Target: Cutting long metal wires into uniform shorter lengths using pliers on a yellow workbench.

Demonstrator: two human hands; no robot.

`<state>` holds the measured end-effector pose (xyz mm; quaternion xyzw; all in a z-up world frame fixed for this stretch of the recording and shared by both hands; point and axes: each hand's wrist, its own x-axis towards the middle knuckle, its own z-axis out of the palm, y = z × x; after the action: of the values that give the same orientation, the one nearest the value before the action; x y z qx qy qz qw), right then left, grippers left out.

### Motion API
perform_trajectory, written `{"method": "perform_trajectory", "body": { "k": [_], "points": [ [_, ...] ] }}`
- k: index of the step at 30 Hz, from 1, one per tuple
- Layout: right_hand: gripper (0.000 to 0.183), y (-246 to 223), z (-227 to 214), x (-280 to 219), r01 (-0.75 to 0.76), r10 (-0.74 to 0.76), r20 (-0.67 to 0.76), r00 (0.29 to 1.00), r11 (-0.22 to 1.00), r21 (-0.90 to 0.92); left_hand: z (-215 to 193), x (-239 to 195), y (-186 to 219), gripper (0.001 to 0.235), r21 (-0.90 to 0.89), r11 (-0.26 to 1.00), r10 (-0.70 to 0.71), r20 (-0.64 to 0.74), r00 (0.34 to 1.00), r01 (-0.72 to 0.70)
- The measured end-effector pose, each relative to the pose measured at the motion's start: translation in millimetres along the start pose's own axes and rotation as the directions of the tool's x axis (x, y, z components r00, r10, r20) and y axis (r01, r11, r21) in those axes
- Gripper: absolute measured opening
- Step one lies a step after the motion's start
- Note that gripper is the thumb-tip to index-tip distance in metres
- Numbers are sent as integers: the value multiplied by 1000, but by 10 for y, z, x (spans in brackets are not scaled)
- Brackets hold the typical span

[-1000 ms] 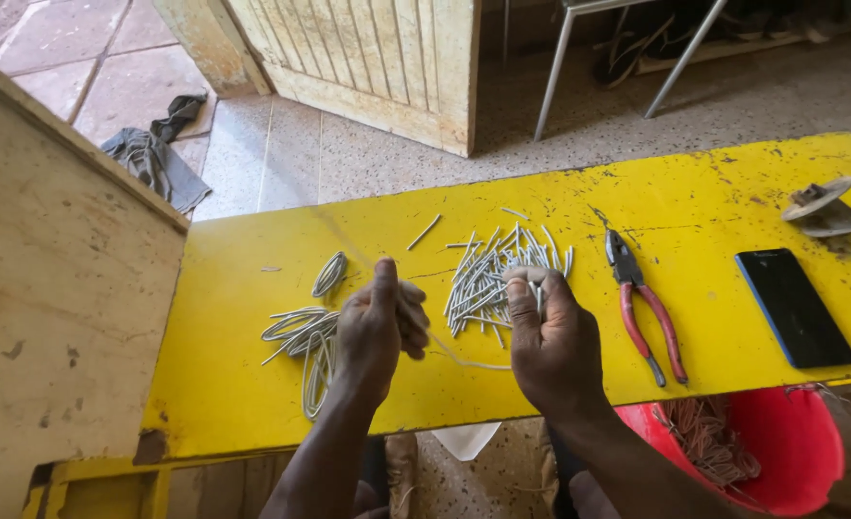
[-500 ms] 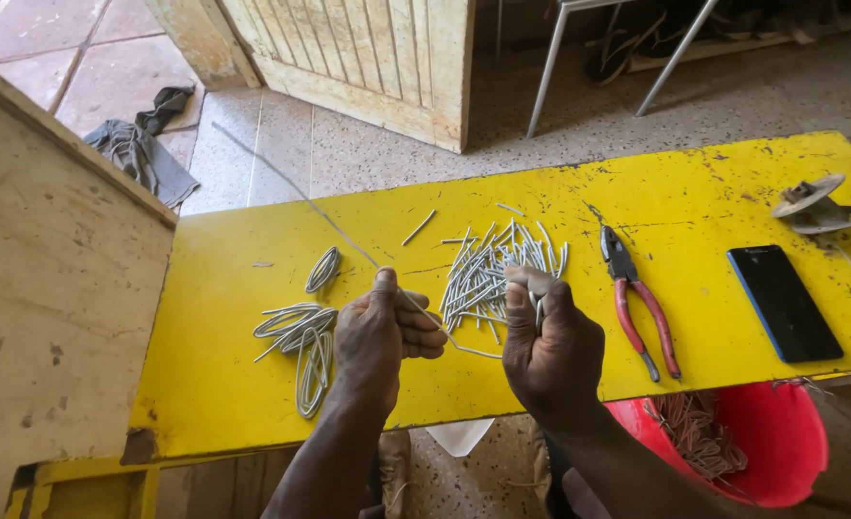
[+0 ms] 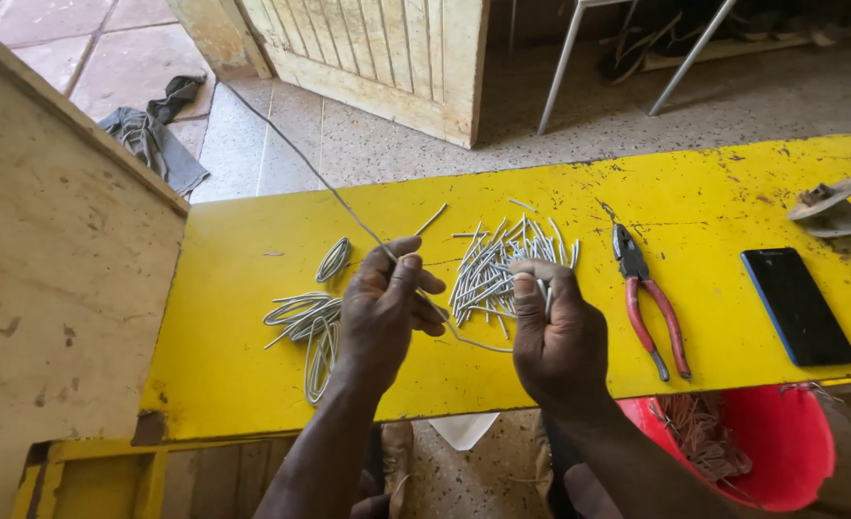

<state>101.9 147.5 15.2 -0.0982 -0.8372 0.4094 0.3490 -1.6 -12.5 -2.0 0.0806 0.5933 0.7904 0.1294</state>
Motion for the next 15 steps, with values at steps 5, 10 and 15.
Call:
{"method": "perform_trajectory", "body": {
  "k": [5, 10, 15],
  "points": [
    [22, 36, 37, 8, -103, 99, 90, 991, 994, 38, -91, 41, -23, 32, 39, 999, -13, 2, 1000, 13],
    [29, 168, -61, 110, -223, 219, 71, 973, 974, 51, -138, -30, 5, 43, 530, 848, 53, -115, 992, 16],
    [26, 362, -209, 210, -113, 113, 13, 994, 994, 3, 145, -248, 240, 36, 700, 468, 489, 305, 817, -540]
  ]
}}
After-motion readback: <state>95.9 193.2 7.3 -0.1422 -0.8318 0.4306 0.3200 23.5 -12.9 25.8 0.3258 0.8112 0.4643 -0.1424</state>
